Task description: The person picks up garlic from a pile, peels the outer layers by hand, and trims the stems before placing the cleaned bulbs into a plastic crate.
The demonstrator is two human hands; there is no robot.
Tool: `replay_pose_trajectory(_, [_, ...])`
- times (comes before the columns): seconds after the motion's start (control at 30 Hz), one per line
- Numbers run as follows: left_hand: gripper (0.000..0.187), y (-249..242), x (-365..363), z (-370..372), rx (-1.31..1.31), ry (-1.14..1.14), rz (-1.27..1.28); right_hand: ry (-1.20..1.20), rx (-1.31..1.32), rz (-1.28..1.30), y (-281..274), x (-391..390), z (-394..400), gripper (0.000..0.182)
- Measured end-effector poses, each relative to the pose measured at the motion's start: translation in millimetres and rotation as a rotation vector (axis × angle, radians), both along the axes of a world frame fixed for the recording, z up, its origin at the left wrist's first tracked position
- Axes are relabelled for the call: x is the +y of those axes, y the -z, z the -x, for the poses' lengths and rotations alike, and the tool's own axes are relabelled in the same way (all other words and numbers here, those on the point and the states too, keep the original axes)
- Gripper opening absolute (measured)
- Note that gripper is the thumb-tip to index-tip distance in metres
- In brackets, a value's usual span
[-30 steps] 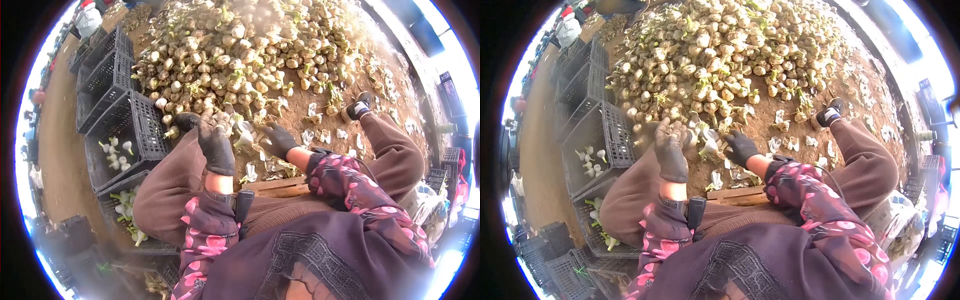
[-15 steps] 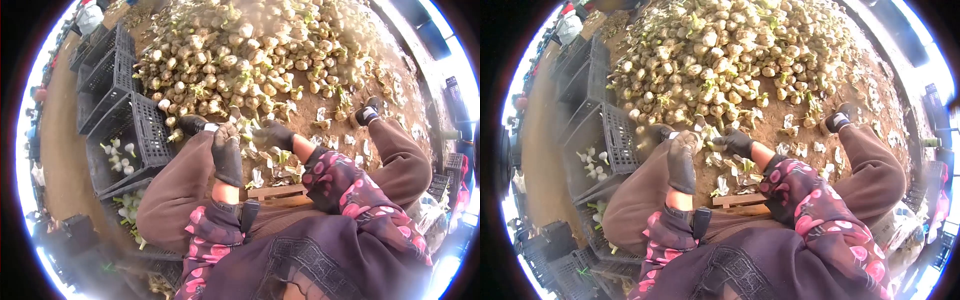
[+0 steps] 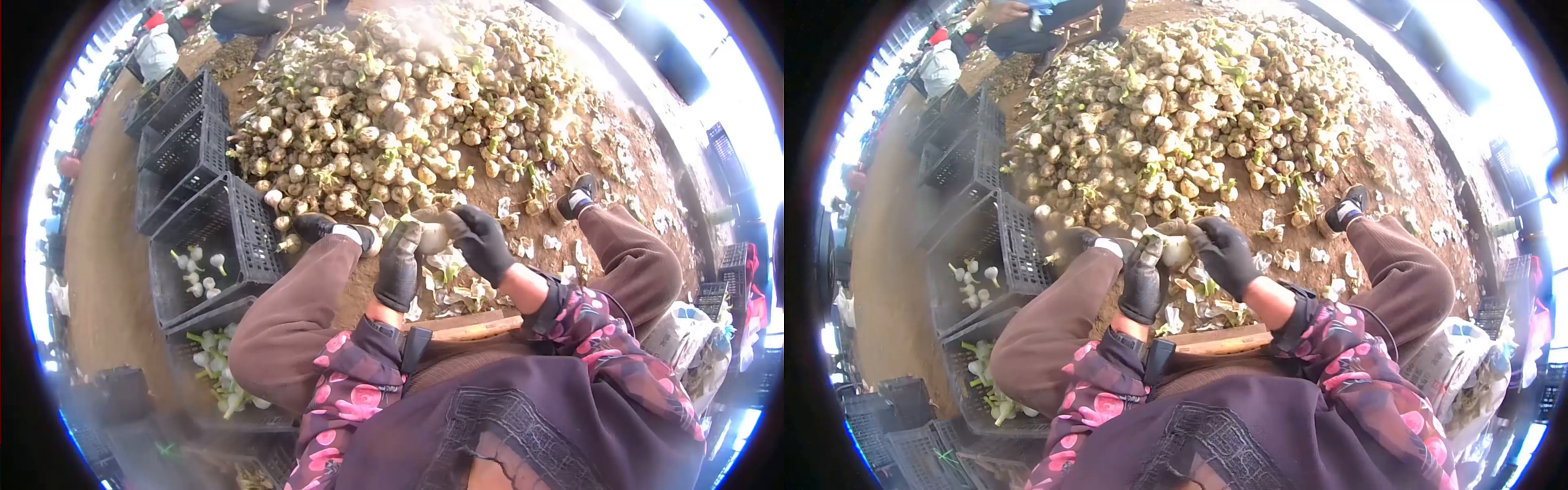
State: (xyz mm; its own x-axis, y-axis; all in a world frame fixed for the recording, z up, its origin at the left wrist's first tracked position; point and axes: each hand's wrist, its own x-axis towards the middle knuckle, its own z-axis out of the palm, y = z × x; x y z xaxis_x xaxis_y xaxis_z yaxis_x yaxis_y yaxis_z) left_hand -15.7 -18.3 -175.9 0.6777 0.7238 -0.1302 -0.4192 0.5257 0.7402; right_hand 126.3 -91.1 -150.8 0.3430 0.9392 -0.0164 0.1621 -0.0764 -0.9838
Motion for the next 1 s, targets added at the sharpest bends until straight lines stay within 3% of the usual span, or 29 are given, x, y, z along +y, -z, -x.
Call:
replay_pose_trajectory(0.07, [0.034,-2.7,0.6,2.8,-0.009,-0.036,-0.061,-0.153,0.304,-0.082,-23.6,-7.0,2.1,0.031])
replay_pose_trajectory(0.23, [0.033,-13.6,2.5,7.3,0.030,0.003,-0.152,-0.196,0.234,-0.126,-28.7,-13.4,10.9,0.037])
replay_pose_trajectory(0.3, [0.034,-19.9,1.0,10.4,0.034,0.034,-0.128,-0.221,-0.309,-0.057,-32.6,-14.6,7.1,0.043])
replay_pose_trajectory(0.43, [0.036,-27.9,0.0,12.7,-0.057,0.017,-0.133,-0.294,-0.414,-0.323,-19.3,-15.6,1.1,0.036])
replay_pose_trajectory(0.5, [0.036,-29.0,1.9,13.6,-0.122,0.015,-0.099,-0.091,0.420,-0.185,-39.8,-17.3,12.5,0.022])
replay_pose_trajectory(0.57, [0.037,-33.2,2.9,15.6,-0.137,0.067,-0.016,-0.128,0.446,-0.162,-52.1,-13.8,10.6,0.013])
replay_pose_trajectory(0.63, [0.036,-34.6,1.2,13.1,-0.167,0.055,0.014,-0.249,-0.174,-0.246,-45.4,-11.3,4.0,0.017])
replay_pose_trajectory(0.7, [0.031,-28.2,3.4,12.9,-0.006,0.073,0.017,-0.223,-0.217,-0.227,-44.5,-10.0,4.8,0.012])
replay_pose_trajectory(0.77, [0.027,-25.1,1.2,9.3,0.037,0.000,0.006,-0.157,-0.521,-0.232,-37.7,-9.2,4.9,0.004])
replay_pose_trajectory(0.9, [0.019,-21.2,2.2,3.1,0.189,-0.205,0.124,-0.268,-0.515,-0.195,-17.3,-19.7,20.7,0.005])
replay_pose_trajectory(0.97, [0.016,-17.1,3.7,-0.3,0.103,-0.250,0.173,-0.360,-0.487,-0.252,-1.9,-19.1,19.0,0.006])
replay_pose_trajectory(1.0, [0.016,-16.1,6.4,-3.9,0.093,-0.321,0.337,-0.413,-0.576,-0.103,2.1,-21.6,15.6,0.007])
